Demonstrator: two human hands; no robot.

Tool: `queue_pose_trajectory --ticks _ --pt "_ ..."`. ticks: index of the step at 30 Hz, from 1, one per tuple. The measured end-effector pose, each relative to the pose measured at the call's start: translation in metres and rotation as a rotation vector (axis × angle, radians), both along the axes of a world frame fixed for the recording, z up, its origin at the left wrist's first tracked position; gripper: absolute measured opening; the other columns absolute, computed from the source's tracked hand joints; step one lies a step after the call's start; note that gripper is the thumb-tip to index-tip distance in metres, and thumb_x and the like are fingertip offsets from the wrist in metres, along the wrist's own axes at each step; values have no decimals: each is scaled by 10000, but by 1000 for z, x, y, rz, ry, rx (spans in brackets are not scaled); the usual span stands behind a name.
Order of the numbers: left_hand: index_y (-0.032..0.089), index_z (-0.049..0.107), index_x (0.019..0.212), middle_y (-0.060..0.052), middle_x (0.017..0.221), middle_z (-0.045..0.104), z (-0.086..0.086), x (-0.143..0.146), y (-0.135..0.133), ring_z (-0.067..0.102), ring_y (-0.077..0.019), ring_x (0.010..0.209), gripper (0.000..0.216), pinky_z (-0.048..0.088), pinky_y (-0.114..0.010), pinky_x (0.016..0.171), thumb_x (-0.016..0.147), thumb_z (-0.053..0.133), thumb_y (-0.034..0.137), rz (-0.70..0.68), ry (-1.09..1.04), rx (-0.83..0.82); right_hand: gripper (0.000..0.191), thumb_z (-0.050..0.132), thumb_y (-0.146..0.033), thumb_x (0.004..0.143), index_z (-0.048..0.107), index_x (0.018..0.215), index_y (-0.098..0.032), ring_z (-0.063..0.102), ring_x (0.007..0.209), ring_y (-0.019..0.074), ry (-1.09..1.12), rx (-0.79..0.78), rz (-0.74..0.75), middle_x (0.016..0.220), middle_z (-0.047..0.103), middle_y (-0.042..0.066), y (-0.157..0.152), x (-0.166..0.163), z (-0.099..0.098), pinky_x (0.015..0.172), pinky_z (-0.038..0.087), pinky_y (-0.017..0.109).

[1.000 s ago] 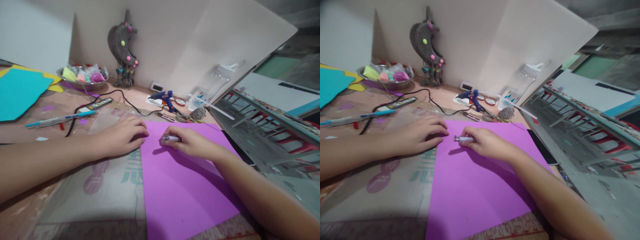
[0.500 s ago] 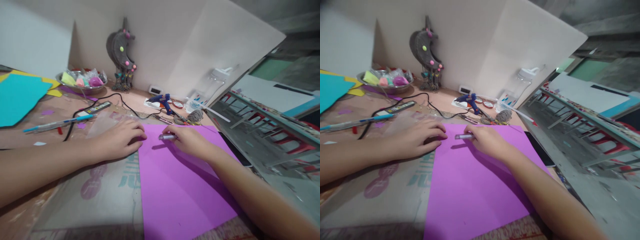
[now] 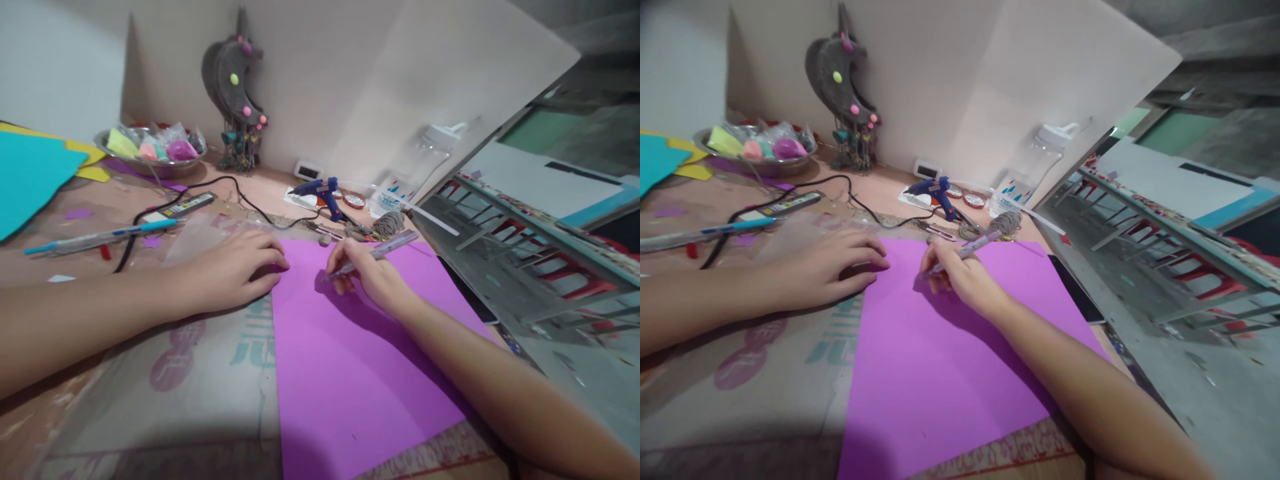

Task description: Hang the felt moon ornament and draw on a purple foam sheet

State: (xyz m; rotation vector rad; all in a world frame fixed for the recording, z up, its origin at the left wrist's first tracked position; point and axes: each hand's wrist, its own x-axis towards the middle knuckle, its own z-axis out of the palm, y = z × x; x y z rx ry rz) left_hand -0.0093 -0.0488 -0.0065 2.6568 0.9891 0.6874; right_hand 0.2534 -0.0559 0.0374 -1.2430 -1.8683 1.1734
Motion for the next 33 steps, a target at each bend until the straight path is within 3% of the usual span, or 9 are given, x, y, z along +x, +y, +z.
queue_pose_trajectory --ticks 3,7,11,14,19,33 --pt "211 737 1123 -89 1192 684 0 0 0 607 -275 1163 305 465 -484 1059 991 495 341 -2 2 -2 543 691 -712 813 555 679 -204 442 415 93 22 -43 -43 509 610 -5 -2 -4 -11 419 334 228" --pt "212 736 1117 -90 1193 688 0 -1 1 609 -274 1153 309 461 -491 1057 987 496 357 -7 6 -7 548 551 -734 899 627 832 -195 513 466 109 107 -57 -5 622 705 31 -3 -5 -15 441 377 229" --pt "224 732 1099 -77 1197 690 -1 -2 2 607 -268 1161 299 447 -481 1078 982 498 370 -10 -9 -1 427 688 -609 856 583 761 -206 422 419 84 23 -4 -26 495 561 -48 -6 -6 -16 433 322 225" --pt "227 733 1092 -77 1196 693 -2 -2 3 606 -272 1157 305 438 -486 1086 979 498 386 -10 -17 4 380 774 -471 791 482 745 -233 422 447 81 -3 29 -33 519 526 -77 -6 -8 -18 453 312 218" --pt "211 735 1100 -91 1201 691 -3 -2 3 603 -284 1175 328 435 -492 1081 987 482 386 -11 -8 21 371 701 -384 795 385 662 -241 428 527 90 -80 150 -66 583 471 -58 -7 -12 -23 494 299 229" --pt "201 728 1113 -91 1209 679 -2 -3 4 594 -281 1190 324 430 -489 1092 992 488 382 -25 13 24 344 670 -334 804 376 651 -242 346 512 76 -104 173 19 573 407 -73 -9 -15 -26 498 264 240"
